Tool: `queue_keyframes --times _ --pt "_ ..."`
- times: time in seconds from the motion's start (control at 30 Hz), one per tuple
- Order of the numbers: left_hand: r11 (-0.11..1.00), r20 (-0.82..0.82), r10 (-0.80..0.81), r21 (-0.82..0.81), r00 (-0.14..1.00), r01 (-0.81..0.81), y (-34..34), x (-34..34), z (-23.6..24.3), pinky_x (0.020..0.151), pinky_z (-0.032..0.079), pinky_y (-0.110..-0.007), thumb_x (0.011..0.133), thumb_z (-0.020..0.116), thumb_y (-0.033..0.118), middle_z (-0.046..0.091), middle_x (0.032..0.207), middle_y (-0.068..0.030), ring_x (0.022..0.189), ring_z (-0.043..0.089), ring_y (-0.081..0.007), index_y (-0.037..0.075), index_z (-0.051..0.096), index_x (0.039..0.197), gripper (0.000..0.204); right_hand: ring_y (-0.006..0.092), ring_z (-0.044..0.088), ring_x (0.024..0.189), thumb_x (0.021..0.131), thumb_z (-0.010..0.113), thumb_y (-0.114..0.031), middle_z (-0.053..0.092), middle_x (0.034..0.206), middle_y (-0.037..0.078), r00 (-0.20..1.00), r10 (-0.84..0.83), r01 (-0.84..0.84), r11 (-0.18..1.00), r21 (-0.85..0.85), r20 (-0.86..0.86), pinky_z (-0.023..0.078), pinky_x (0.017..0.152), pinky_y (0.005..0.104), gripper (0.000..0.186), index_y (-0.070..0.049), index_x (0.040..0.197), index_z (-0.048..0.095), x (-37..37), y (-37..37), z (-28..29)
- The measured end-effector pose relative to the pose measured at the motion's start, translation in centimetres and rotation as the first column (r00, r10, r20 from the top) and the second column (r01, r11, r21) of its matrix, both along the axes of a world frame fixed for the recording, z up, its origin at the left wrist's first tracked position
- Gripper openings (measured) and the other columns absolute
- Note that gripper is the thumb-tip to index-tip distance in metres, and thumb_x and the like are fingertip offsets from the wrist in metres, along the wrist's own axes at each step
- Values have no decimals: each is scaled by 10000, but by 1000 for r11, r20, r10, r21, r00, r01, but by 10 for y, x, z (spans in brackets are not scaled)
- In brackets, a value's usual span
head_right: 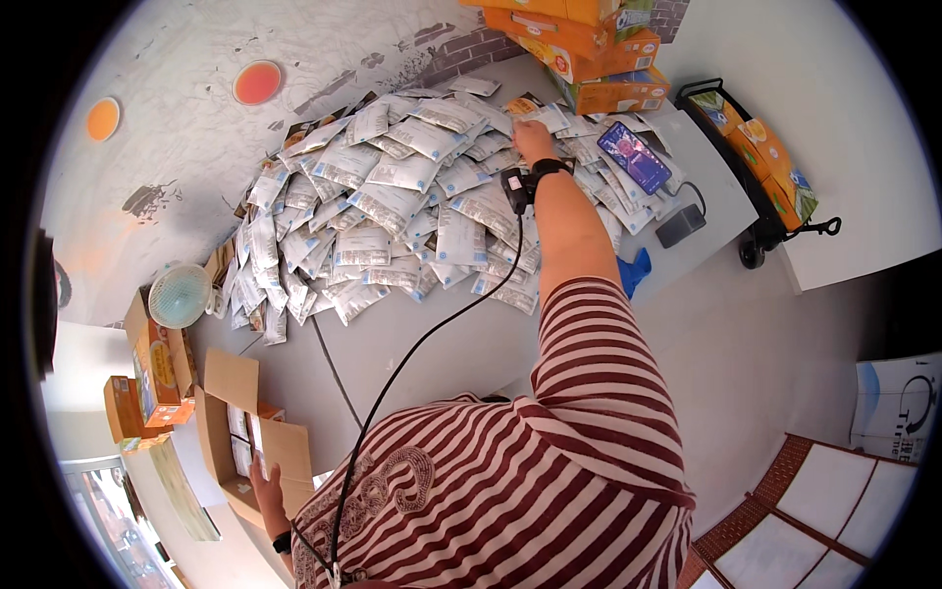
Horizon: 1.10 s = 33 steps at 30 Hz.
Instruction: The person opens a cardboard box and places multiple small white packets into it one by one. They pick up packets from a large pile on the table, briefly inspect them, and arrange them inside the box.
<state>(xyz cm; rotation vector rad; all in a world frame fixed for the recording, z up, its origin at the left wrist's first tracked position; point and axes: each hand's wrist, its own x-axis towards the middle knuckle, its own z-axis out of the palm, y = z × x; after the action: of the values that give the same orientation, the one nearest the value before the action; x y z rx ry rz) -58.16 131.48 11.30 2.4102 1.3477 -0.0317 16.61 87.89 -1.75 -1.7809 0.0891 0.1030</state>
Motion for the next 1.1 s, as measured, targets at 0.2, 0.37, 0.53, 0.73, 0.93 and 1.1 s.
queue_keyframes --times 0.2,0.37,0.53,0.73,0.93,1.1 --pt "995 15 103 -6 995 -103 -21 -22 6 1055 212 -424 804 611 241 254 1398 -217 1313 217 -343 93 369 1328 596 128 503 524 835 560 -426 557 648 39 908 135 -9 952 304 -395 353 416 253 402 -27 788 580 -33 92 49" --pt "993 9 118 -10 993 -118 -27 -27 5 1056 211 -424 813 604 222 259 1389 -228 1312 214 -351 78 373 1322 577 109 434 477 825 604 -362 525 608 33 908 152 -32 954 298 -390 328 397 251 333 -41 745 571 -22 99 50" --pt "987 17 150 -67 989 -148 -31 -34 1 1056 214 -419 819 599 206 266 1384 -227 1311 215 -349 61 373 1316 565 142 524 571 832 623 -173 547 691 65 937 97 86 867 492 -335 406 436 236 182 -7 808 554 -33 115 72" --pt "998 56 57 -40 997 -54 -7 -27 -10 1052 224 -419 818 593 197 300 1366 -221 1302 230 -348 61 376 1314 558 198 563 681 848 582 -116 533 826 113 979 97 87 603 793 -181 537 637 298 148 -2 847 488 -61 136 95" --pt "995 110 -79 -43 991 85 19 -6 -15 1047 234 -413 816 592 184 318 1357 -220 1290 263 -340 60 375 1314 557 221 589 766 834 559 -76 568 911 135 963 267 -117 523 844 -32 539 692 325 118 7 884 492 -126 137 120" --pt "954 333 -195 -153 923 257 39 21 -18 1041 256 -384 838 570 155 374 1333 -198 1265 325 -307 24 368 1313 532 222 605 846 828 551 -73 583 976 129 895 445 -219 504 835 -33 522 753 331 150 14 946 522 -194 142 122"
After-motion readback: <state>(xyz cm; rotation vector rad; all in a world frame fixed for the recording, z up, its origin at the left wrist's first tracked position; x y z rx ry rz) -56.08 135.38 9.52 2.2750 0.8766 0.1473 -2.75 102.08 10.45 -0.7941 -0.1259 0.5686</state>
